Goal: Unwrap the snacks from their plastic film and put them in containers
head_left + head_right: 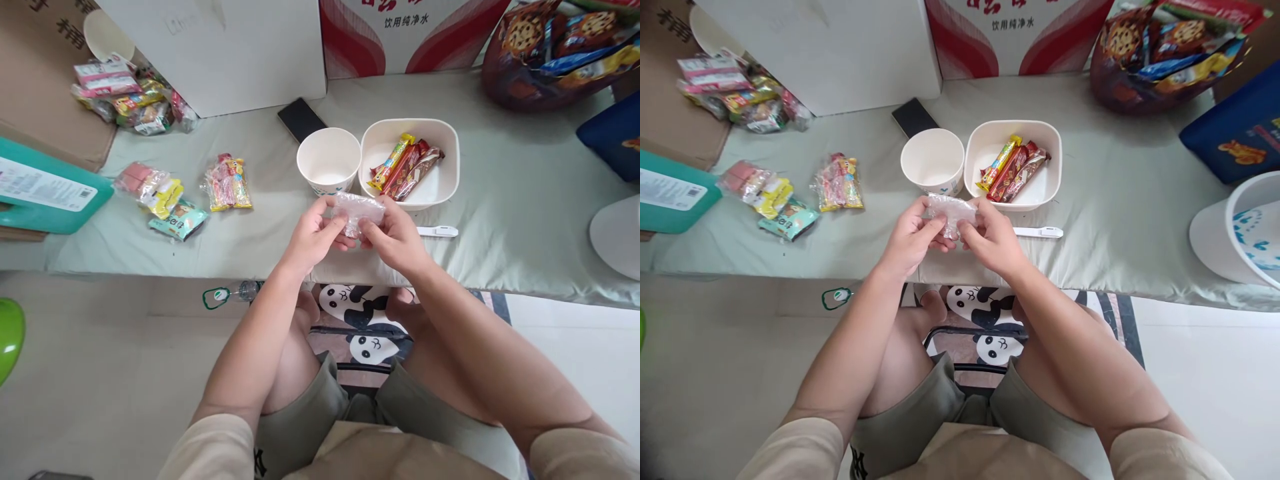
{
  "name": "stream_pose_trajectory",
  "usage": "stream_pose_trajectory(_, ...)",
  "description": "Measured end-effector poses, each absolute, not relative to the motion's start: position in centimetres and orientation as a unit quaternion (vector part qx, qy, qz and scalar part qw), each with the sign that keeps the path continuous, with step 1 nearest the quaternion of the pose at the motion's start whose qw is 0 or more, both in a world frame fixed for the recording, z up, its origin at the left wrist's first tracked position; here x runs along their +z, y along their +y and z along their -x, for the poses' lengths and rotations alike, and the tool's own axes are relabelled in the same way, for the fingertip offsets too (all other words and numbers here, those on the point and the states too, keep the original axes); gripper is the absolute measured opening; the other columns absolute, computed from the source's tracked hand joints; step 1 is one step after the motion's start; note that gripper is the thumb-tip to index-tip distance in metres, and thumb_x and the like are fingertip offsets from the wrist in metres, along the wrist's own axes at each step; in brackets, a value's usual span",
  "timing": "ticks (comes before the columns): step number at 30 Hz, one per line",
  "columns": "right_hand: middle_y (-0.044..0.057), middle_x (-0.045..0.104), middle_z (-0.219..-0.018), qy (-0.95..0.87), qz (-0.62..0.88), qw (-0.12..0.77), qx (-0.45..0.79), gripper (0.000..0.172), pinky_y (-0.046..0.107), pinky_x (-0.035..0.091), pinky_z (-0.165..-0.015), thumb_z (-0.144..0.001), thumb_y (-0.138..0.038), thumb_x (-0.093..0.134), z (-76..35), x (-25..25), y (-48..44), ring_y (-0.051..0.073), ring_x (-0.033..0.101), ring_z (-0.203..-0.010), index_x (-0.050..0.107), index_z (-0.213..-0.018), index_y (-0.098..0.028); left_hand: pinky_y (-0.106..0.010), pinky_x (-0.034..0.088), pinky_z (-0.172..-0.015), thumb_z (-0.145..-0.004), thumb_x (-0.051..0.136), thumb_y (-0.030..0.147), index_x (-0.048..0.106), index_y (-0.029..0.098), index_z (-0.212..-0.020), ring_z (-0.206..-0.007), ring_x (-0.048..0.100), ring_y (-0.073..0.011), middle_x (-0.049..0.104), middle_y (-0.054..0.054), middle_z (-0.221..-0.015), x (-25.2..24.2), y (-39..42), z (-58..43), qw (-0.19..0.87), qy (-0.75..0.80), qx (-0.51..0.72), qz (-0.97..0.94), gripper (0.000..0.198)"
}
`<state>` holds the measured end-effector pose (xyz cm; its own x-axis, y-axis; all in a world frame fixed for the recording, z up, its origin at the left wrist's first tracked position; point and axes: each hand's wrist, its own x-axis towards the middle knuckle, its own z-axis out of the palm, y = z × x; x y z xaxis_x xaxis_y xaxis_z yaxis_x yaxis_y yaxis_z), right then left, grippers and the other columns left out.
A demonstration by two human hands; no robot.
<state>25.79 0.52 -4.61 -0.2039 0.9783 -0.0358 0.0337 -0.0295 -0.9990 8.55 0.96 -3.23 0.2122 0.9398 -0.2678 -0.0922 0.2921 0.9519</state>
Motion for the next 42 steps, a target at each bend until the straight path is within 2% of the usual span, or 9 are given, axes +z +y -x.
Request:
stream_pose_trajectory(7, -0.007, 0.062, -0.077, -0.539, 0.381, 0.447, 0.603, 0.039, 0.026, 0.05, -0.057, -0.085, -0.044, 0.074, -25.8, -4.3, 0.8, 0.009, 0.06, -0.058, 0.043, -0.103, -0.028, -0.019, 0.059, -0.054, -0.083, 0.081, 0.03, 0.06, 0.023, -0.105, -0.06, 0.075, -0.0131, 0.074, 0.004, -0.072, -3.3, 1.4, -8.0, 0.703, 0.47, 0.399, -0.356, 0.031)
stream_pose_trajectory(14, -0.007, 0.058, -0.074, -0.556, 0.395, 0.45, 0.577, 0.033, 0.029, 0.052, -0.06, -0.086, -0.036, 0.07, -26.0, -4.5, 0.8, 0.013, 0.059, -0.061, 0.044, -0.104, -0.029, -0.021, 0.062, -0.063, -0.077, 0.089, 0.045, 0.069, 0.023, -0.103, -0.074, 0.079, -0.0163, 0.079, -0.001, -0.081, -2.9, 1.1, -7.5, 0.732, 0.413, 0.378, -0.39, 0.04)
stream_pose_trajectory(18, -0.002, 0.063, -0.09, -0.525, 0.419, 0.47, 0.572, 0.039, 0.031, 0.053, -0.067, -0.077, -0.026, 0.065, -26.2, -5.0, 0.9, 0.016, 0.06, -0.071, 0.049, -0.113, -0.03, -0.023, 0.062, -0.069, -0.071, 0.088, 0.036, 0.075, 0.021, -0.092, -0.079, 0.076, -0.0144, 0.078, -0.002, -0.092, -2.8, 1.4, -7.5, 0.718, 0.401, 0.417, -0.387, 0.029)
stream_pose_trajectory(20, 0.002, 0.064, -0.1, -0.495, 0.439, 0.486, 0.571, 0.037, 0.032, 0.052, -0.068, -0.073, -0.026, 0.06, -26.4, -5.2, 1.1, 0.017, 0.06, -0.077, 0.054, -0.109, -0.028, -0.025, 0.061, -0.067, -0.073, 0.08, 0.042, 0.076, 0.02, -0.087, -0.078, 0.073, -0.0151, 0.077, -0.005, -0.093, -3.0, 1.6, -7.4, 0.716, 0.393, 0.431, -0.383, 0.026)
stream_pose_trajectory(23, 0.005, 0.065, -0.107, -0.474, 0.455, 0.489, 0.574, 0.029, 0.032, 0.051, -0.068, -0.08, -0.038, 0.053, -26.7, -5.1, 1.2, 0.018, 0.061, -0.083, 0.06, -0.105, -0.026, -0.025, 0.053, -0.058, -0.079, 0.073, 0.051, 0.076, 0.018, -0.083, -0.069, 0.065, -0.0139, 0.075, -0.007, -0.088, -3.3, 1.5, -7.4, 0.67, 0.413, 0.433, -0.439, 0.033)
stream_pose_trajectory(26, 0.005, 0.069, -0.099, -0.557, 0.467, 0.457, 0.514, 0.03, 0.031, 0.049, -0.069, -0.085, -0.047, 0.058, -26.7, -4.5, 0.9, 0.018, 0.06, -0.08, 0.064, -0.105, -0.024, -0.022, 0.045, -0.056, -0.079, 0.078, 0.038, 0.074, 0.019, -0.086, -0.062, 0.055, -0.0095, 0.07, -0.002, -0.08, -3.6, 1.1, -7.5, 0.573, 0.449, 0.433, -0.531, 0.02)
stream_pose_trajectory(32, 0.001, 0.068, -0.074, -0.664, 0.483, 0.415, 0.393, 0.02, 0.029, 0.043, -0.062, -0.089, -0.039, 0.063, -26.5, -3.6, 0.4, 0.014, 0.054, -0.065, 0.069, -0.091, -0.02, -0.027, 0.053, -0.07, -0.078, 0.08, 0.03, 0.072, 0.025, -0.114, -0.079, 0.065, -0.0143, 0.074, -0.002, -0.099, -3.8, 0.9, -7.5, 0.525, 0.455, 0.421, -0.584, 0.038)
stream_pose_trajectory(36, 0.002, 0.067, -0.074, -0.677, 0.473, 0.421, 0.375, 0.017, 0.029, 0.043, -0.062, -0.092, -0.034, 0.059, -26.6, -3.5, 0.4, 0.014, 0.055, -0.066, 0.068, -0.087, -0.02, -0.032, 0.049, -0.067, -0.086, 0.076, 0.034, 0.077, 0.027, -0.095, -0.075, 0.062, -0.0153, 0.071, -0.001, -0.09, -4.4, 1.3, -7.5, 0.457, 0.461, 0.391, -0.653, 0.011)
stream_pose_trajectory(42, 0.004, 0.072, -0.091, -0.636, 0.464, 0.466, 0.404, 0.015, 0.032, 0.049, -0.071, -0.091, -0.035, 0.059, -26.7, -3.7, 0.5, 0.016, 0.061, -0.077, 0.065, -0.096, -0.022, -0.039, 0.052, -0.073, -0.087, 0.079, 0.046, 0.078, 0.03, -0.084, -0.081, 0.065, -0.0197, 0.072, -0.002, -0.089, -3.3, 1.1, -6.2, 0.378, 0.462, 0.46, -0.658, 0.016)
